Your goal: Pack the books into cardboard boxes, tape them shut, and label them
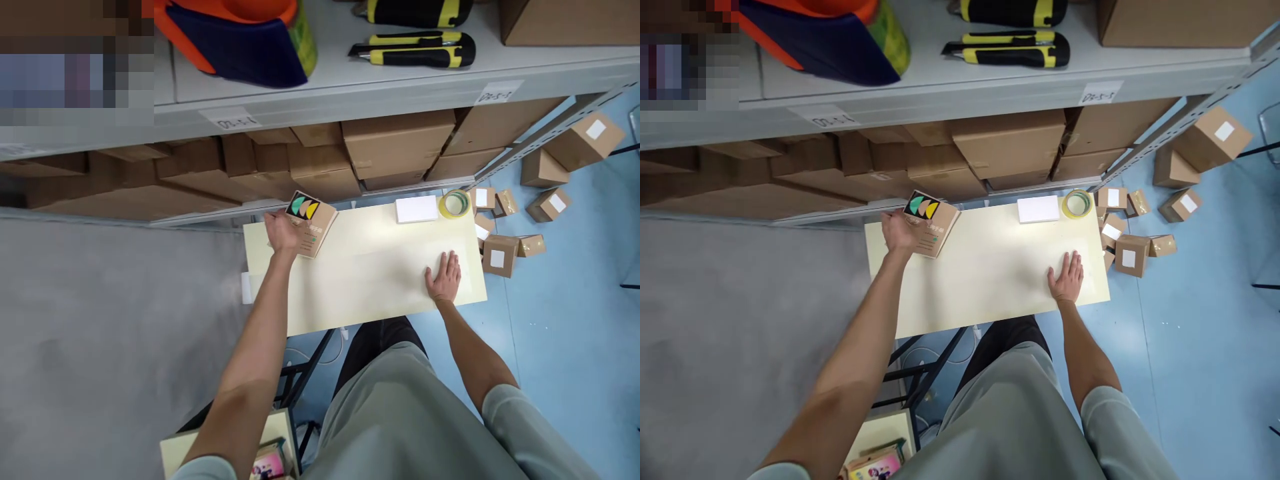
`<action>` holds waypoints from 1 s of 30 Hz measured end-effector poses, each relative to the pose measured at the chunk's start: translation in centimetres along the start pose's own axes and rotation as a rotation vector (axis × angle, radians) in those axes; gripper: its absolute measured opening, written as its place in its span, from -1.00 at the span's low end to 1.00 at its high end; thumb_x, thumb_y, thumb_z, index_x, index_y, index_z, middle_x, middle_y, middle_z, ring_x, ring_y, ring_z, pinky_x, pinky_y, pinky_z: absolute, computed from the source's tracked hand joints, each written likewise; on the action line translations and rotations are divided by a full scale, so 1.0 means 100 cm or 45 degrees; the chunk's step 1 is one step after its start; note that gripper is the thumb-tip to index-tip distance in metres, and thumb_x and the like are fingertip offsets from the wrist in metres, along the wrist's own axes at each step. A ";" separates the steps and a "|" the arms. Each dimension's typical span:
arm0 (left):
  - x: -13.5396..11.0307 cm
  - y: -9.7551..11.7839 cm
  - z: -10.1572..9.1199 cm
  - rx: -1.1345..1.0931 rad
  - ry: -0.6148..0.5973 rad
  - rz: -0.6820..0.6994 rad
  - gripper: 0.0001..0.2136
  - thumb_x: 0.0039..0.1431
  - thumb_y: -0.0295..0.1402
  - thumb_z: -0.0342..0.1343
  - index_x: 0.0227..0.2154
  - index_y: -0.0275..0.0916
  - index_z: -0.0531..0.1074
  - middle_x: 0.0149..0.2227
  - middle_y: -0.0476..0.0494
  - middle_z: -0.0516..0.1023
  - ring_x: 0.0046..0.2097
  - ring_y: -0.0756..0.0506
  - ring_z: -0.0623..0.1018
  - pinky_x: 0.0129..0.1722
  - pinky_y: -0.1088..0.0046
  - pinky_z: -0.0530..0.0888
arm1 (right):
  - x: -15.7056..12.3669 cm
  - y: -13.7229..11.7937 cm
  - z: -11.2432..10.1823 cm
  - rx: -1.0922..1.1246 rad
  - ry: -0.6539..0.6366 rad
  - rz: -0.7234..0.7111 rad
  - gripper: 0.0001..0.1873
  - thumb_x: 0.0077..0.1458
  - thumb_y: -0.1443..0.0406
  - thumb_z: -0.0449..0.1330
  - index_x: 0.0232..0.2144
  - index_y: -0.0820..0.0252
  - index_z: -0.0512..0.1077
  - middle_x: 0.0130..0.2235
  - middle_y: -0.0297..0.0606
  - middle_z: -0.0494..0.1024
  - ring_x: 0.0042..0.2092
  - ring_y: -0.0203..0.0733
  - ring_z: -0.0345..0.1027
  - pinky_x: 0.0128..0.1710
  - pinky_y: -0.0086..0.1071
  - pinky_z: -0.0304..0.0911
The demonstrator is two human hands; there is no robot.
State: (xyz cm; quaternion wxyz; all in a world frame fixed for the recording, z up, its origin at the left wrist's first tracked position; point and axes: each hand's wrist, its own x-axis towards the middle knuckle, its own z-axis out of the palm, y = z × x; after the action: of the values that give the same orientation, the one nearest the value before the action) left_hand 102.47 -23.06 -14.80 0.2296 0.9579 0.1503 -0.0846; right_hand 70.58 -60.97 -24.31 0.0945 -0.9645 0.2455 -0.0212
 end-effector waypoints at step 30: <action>-0.270 0.150 0.107 -1.282 -0.831 -0.720 -0.29 -0.40 -0.05 0.70 -0.16 -0.28 0.63 -0.20 -0.25 0.77 -0.19 -0.20 0.73 -0.10 0.28 0.64 | 0.007 0.000 0.006 0.094 -0.288 0.035 -0.29 0.52 0.32 -0.07 0.62 0.26 0.04 0.63 0.07 -0.03 0.65 0.09 -0.21 0.56 0.11 -0.09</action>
State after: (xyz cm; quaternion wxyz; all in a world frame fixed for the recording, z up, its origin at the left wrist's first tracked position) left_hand 80.98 -47.56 -11.79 0.6520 0.5822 0.3399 -0.3470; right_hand 71.26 -61.20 -24.95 0.1576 -0.9531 0.2456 0.0802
